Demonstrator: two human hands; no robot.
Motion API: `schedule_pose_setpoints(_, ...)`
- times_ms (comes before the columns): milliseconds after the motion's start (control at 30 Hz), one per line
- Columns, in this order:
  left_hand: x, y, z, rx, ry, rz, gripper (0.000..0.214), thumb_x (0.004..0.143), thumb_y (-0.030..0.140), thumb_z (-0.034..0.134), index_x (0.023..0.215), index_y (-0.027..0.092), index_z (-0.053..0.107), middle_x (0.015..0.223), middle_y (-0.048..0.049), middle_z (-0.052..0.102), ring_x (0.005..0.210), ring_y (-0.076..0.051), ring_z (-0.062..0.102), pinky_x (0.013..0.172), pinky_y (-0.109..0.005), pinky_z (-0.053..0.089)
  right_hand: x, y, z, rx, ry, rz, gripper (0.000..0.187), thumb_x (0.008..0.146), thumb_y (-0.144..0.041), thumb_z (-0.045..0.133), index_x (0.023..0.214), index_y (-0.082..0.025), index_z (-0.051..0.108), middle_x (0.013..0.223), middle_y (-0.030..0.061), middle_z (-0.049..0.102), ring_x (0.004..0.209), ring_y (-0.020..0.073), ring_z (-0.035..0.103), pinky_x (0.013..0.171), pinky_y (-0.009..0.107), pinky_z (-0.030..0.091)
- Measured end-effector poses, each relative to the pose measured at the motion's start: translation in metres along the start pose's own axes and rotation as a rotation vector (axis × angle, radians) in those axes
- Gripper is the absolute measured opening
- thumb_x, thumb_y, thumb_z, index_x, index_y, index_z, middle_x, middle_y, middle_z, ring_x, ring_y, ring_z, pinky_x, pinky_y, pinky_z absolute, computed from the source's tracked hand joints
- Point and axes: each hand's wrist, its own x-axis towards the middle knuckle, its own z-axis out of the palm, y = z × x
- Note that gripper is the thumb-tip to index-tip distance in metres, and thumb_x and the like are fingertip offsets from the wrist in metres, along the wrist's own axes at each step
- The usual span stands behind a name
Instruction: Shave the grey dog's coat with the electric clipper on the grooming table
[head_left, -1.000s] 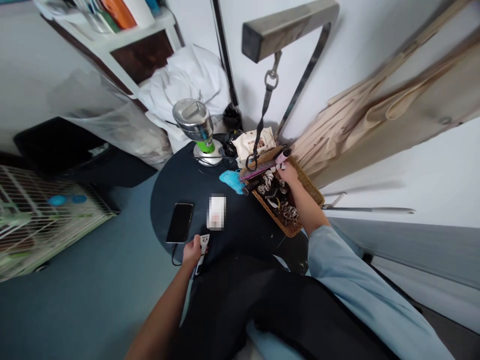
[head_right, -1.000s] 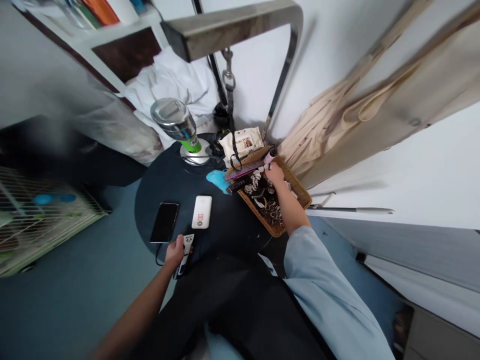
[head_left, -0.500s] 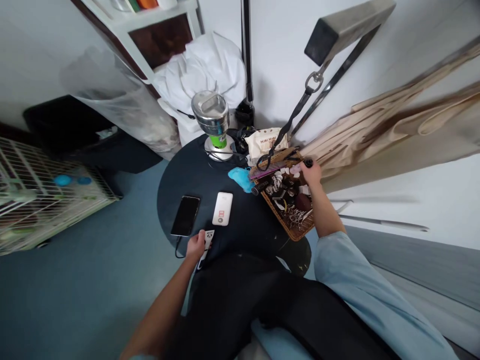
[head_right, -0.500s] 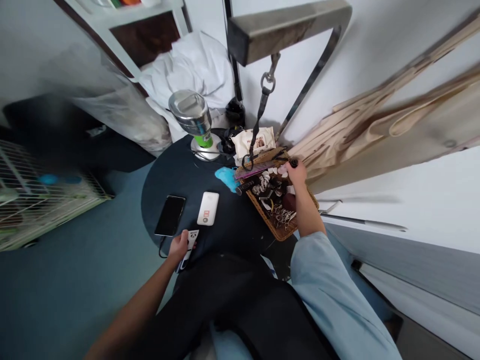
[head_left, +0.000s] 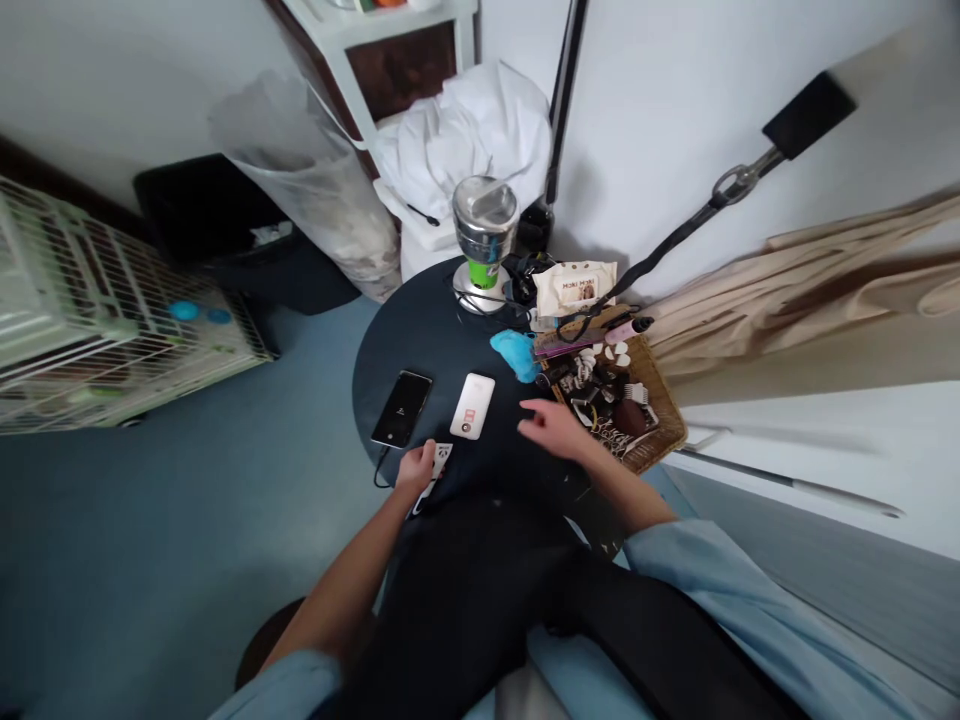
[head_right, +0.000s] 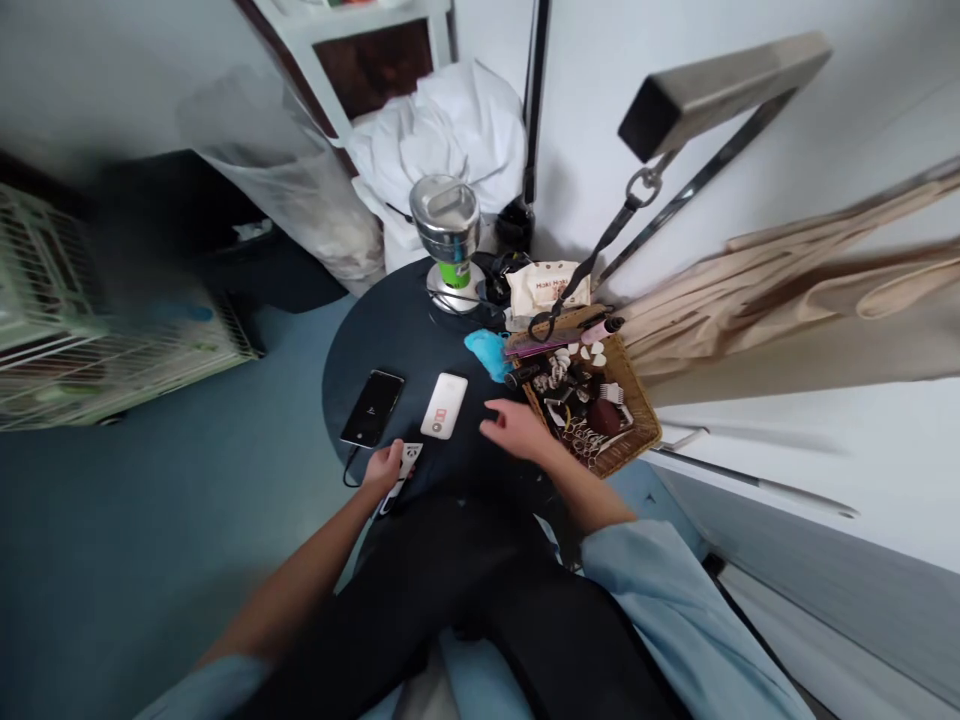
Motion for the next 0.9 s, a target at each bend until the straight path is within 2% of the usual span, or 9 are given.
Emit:
schedule_pose_setpoints(67,0.001,-0.001,0.001,0.002,-0.004,0.024,0.053,0.091,0.056,0.037,0.067,0.017,0.065,0.062,-0.0115,0.07,0.056,-0.024,0.068,0.061,-0.03,0.049,0.007,-0.02,0.038,-0.018,-0.094,0.092,0.053,0.097,-0.038,0.048,0.146,-0.017,0.047,0.09,0.0054,0.075,0.086,0.0197,0.072,0.082,0.029,0.057)
schedule_pose_setpoints(100,0.002,-0.001,0.002,0.007,-0.003,0.038,0.054,0.092,0.056,0.037,0.067,0.017,0.065,0.062,-0.0116,0.07,0.057,-0.024,0.068,0.061,-0.03,0.049,0.016,-0.027,0.05,-0.064,-0.053,0.154,0.053,0.098,-0.037,0.046,0.146,-0.015,0.048,0.096,0.0074,0.076,0.092,0.0208,0.072,0.086,0.03,0.056)
schedule_pose_setpoints(233,0.002,0.001,0.004,0.031,-0.004,0.064,0.056,0.093,0.055,0.036,0.068,0.016,0.067,0.064,-0.0123,0.071,0.058,-0.024,0.068,0.062,-0.03,0.048,0.053,-0.047,0.061,-0.107,0.033,0.166,0.048,0.1,-0.03,0.038,0.147,-0.018,0.046,0.122,0.0105,0.072,0.115,0.0205,0.067,0.099,0.031,0.051)
schedule_pose_setpoints(333,0.003,0.003,0.005,0.051,0.012,0.083,0.057,0.093,0.055,0.036,0.071,0.014,0.069,0.066,-0.0132,0.071,0.064,-0.025,0.07,0.062,-0.03,0.047,0.048,-0.048,0.056,-0.113,0.026,0.142,0.046,0.099,-0.035,0.045,0.143,-0.021,0.051,0.113,0.0069,0.075,0.109,0.0185,0.07,0.097,0.027,0.051)
schedule_pose_setpoints(467,0.005,0.002,0.007,0.109,0.043,0.104,0.056,0.093,0.055,0.04,0.073,0.013,0.071,0.068,-0.0142,0.071,0.075,-0.028,0.071,0.064,-0.029,0.045,0.006,-0.024,0.038,-0.187,0.083,0.158,0.039,0.099,-0.038,0.043,0.129,-0.023,0.063,0.112,0.0081,0.075,0.108,0.0223,0.07,0.099,0.032,0.051)
schedule_pose_setpoints(567,0.005,0.002,0.01,0.097,0.025,0.102,0.056,0.093,0.055,0.04,0.077,0.012,0.073,0.068,-0.0137,0.071,0.074,-0.027,0.071,0.065,-0.029,0.044,-0.026,0.008,0.009,-0.324,0.217,0.182,0.037,0.097,-0.029,0.041,0.121,-0.022,0.068,0.119,0.0102,0.073,0.112,0.0239,0.068,0.1,0.034,0.05)
schedule_pose_setpoints(667,0.004,0.004,0.012,0.106,-0.008,0.109,0.058,0.094,0.055,0.038,0.078,0.012,0.073,0.066,-0.0134,0.07,0.073,-0.027,0.07,0.065,-0.029,0.042,-0.029,0.02,-0.028,-0.461,0.281,0.198,0.04,0.098,-0.03,0.04,0.12,-0.016,0.071,0.117,0.0154,0.073,0.111,0.0278,0.067,0.1,0.038,0.049)
schedule_pose_setpoints(800,0.003,0.006,0.013,0.124,-0.006,0.134,0.057,0.095,0.054,0.038,0.075,0.012,0.073,0.067,-0.0145,0.07,0.073,-0.028,0.069,0.064,-0.03,0.039,0.037,-0.022,-0.06,-0.527,0.267,-0.087,0.042,0.101,-0.022,0.037,0.13,-0.019,0.067,0.128,0.0132,0.069,0.122,0.0252,0.06,0.108,0.036,0.044)
schedule_pose_setpoints(900,0.003,0.007,0.014,0.129,0.002,0.161,0.056,0.096,0.053,0.039,0.072,0.013,0.072,0.07,-0.0152,0.071,0.077,-0.028,0.069,0.065,-0.03,0.038,0.108,-0.072,-0.058,-0.543,-0.008,-0.018,0.033,0.098,-0.018,0.049,0.124,-0.018,0.068,0.133,0.0145,0.065,0.128,0.0291,0.057,0.109,0.041,0.043)
